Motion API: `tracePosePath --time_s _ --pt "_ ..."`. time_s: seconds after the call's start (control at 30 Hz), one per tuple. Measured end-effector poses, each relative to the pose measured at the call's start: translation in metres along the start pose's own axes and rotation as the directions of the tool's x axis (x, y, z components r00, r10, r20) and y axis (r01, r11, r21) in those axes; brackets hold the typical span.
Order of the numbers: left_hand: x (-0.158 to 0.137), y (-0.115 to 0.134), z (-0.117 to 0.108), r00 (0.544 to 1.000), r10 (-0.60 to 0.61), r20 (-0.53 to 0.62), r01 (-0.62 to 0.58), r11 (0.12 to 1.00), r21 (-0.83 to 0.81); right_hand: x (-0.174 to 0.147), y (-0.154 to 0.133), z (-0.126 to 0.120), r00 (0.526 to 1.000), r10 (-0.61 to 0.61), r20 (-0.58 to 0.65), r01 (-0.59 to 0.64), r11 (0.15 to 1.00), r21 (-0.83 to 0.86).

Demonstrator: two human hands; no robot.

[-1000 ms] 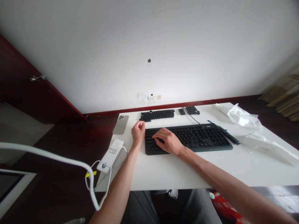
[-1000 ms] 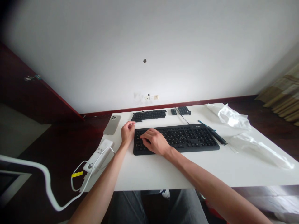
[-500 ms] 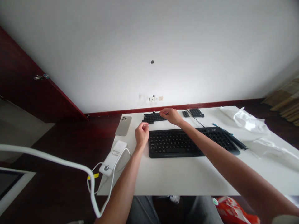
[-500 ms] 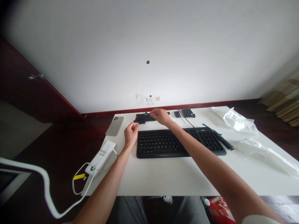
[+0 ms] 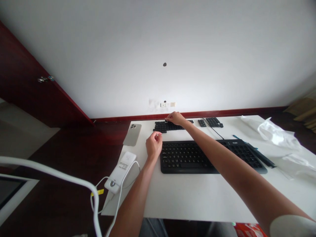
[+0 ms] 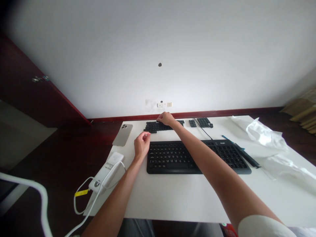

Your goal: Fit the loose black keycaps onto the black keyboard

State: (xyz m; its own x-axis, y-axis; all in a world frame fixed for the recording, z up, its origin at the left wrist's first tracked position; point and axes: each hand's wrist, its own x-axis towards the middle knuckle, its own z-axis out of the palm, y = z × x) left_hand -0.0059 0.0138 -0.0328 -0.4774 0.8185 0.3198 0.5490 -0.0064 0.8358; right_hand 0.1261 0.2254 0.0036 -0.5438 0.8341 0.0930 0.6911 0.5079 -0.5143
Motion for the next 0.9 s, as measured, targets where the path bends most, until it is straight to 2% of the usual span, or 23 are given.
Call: tracePosePath --time_s 0.9 --pt "0.0 0.001 0.0 1.0 -0.017 0.019 0.017 1.0 -0.008 0.015 -0.003 0.007 0.999 0.007 -0.044 -0.013 0.99 -0.142"
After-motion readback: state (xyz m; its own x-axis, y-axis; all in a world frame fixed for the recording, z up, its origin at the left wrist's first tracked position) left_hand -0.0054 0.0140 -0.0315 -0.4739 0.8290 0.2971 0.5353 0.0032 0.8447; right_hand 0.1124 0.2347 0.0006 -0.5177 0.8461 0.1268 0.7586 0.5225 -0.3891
